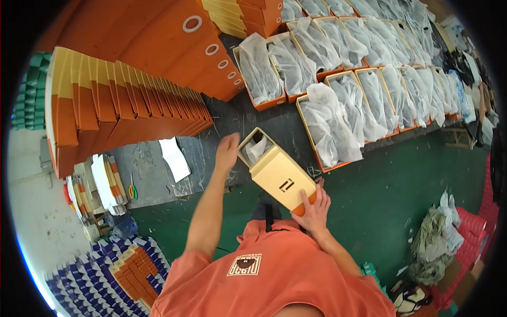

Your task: The person places small items into open shoe boxes, then covers them with white tissue paper. They retrieve a stack of orange and beige shoebox lids and close the boxes one by one, stacking the finished units on the table.

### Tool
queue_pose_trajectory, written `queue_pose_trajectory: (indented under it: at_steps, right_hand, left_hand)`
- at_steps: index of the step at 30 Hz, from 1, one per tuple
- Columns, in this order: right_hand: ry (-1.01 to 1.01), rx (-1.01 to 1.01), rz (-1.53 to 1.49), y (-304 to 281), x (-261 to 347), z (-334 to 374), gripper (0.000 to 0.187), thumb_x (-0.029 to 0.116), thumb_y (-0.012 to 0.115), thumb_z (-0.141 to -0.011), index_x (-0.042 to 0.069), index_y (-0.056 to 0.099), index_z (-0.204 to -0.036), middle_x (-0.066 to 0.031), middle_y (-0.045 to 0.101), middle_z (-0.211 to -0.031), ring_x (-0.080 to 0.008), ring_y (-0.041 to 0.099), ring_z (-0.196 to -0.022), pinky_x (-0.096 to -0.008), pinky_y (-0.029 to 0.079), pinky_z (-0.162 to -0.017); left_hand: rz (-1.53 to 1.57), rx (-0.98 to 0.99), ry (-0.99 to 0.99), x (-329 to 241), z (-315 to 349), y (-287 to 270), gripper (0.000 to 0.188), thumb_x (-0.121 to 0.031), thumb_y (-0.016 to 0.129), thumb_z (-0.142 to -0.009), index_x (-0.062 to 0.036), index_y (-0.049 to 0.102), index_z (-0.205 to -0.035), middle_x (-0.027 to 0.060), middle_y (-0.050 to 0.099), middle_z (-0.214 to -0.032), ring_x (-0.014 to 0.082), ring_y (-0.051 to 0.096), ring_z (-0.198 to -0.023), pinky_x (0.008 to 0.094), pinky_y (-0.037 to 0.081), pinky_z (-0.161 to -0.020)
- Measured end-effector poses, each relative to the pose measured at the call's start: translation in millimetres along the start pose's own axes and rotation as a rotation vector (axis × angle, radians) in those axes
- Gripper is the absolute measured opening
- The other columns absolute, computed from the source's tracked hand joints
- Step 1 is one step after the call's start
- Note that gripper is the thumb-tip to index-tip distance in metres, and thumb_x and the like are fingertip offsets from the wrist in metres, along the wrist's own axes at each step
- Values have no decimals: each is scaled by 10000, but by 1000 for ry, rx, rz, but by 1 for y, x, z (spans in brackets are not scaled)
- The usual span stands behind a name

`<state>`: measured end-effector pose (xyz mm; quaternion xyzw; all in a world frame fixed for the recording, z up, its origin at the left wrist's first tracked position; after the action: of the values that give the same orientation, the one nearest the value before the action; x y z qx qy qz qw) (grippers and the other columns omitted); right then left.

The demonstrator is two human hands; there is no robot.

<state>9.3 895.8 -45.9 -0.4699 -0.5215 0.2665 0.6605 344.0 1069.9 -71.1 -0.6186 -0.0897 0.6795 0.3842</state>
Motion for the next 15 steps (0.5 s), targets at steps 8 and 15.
queue_pose_trajectory:
  at_steps: [8,15]
  right_hand:
    - [66,171,56,-11,51,-119,990,451,848,-553,300,491,-1464,-226,286,-1522,-435,364,-1241,-593,307,-997]
    - [-55,-443,-637,-33,35,-81,1023,456,836,-583,256,431,-1500,-251,345,-1497,-466,349,-1329,-590,278,-1084]
  left_hand:
    - [148,423,-200,16,-55,9,373,-336,654,-956,-9,731,-1120,125,745,-981,187,676,-923,306,504,-838]
    - [-1,61,119,-63,-82,46,503,-347,785,-823,-3,694,-1179,186,712,-1142,283,702,-1021,364,542,-889]
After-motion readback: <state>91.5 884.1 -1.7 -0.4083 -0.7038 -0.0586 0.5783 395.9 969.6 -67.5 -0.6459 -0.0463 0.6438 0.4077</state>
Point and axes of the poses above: each hand's wrist, its own z-axis away from the middle knuckle, its own y-axis out of the palm, x = y × z, the point moved 1 cm from there along -z, towards the middle knuckle
